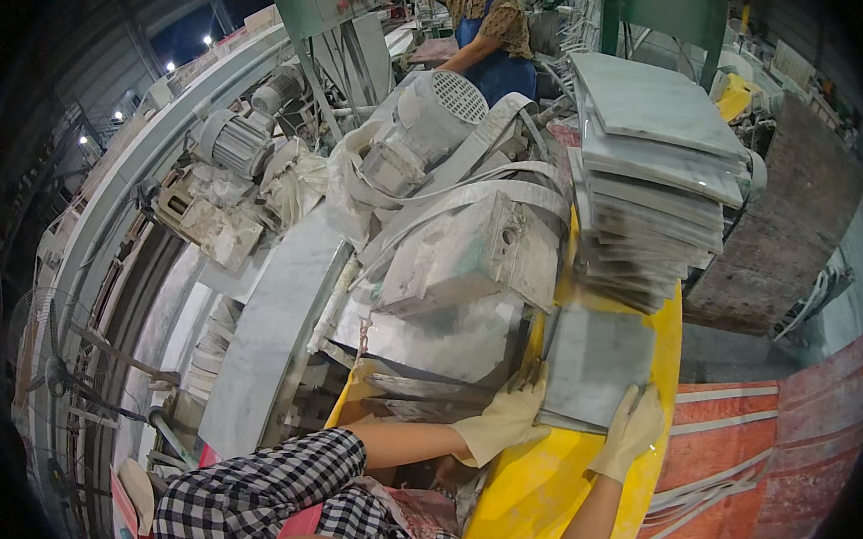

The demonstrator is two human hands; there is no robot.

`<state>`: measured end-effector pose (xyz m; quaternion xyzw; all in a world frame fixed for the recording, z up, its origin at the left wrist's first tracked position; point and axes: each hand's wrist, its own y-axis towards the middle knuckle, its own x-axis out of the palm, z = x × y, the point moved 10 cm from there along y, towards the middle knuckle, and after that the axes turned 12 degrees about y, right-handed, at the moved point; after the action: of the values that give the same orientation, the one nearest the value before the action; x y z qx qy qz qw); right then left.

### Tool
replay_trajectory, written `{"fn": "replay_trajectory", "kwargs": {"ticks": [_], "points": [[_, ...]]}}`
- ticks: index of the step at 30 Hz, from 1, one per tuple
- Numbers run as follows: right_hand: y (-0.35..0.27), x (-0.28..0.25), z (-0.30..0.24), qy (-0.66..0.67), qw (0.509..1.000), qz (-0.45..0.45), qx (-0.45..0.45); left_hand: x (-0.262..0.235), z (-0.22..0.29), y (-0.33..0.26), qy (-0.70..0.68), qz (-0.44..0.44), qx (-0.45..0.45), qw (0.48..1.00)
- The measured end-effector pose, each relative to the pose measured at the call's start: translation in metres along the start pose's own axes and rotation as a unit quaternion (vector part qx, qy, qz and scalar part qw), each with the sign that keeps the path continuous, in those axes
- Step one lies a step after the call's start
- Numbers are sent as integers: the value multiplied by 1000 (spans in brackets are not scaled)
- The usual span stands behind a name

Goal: The person repeatedly picks up rectangular grey tiles from a conveyor and stacks them on a yellow platform. The person wears gloves and a checkered shirt with a pink apron. The task is continuous and repetitive throughout the clip.

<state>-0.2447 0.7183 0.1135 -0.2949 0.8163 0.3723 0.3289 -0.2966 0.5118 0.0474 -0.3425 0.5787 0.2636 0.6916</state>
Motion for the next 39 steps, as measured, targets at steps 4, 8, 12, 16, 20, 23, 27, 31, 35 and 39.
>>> {"fn": "replay_trajectory", "kwargs": {"ticks": [4, 8, 12, 16, 20, 23, 27, 31, 35, 39], "points": [[-11, 12, 22, -11, 996, -57, 63, -5, 0, -7, 8, 75, -9, 997], [-27, 13, 28, 46, 998, -13, 47, 8, -1, -2, -54, 24, -24, 998], [-25, 9, 26, 80, 996, 35, 11, 24, 5, 3, -127, -49, -14, 991], [-21, 14, 30, 83, 996, 7, 43, 20, 6, 2, -119, 21, 2, 993], [-22, 9, 22, 82, 996, 25, 12, 21, 6, -2, -91, 54, 16, 994], [-21, 11, 24, 74, 997, 22, 12, 26, 4, -2, -110, 20, 20, 994], [-21, 11, 24, 87, 996, 27, -8, 19, 1, -4, -133, 0, 13, 991], [-22, 11, 29, 79, 996, -1, 27, 7, -5, -10, -99, 13, 17, 995], [-24, -22, -6, 42, 998, 36, -41, -38, -11, -48, -117, 195, 130, 965], [-48, -45, -85, 103, 982, 5, -155, -53, -41, -118, -237, 163, 270, 919]]}}
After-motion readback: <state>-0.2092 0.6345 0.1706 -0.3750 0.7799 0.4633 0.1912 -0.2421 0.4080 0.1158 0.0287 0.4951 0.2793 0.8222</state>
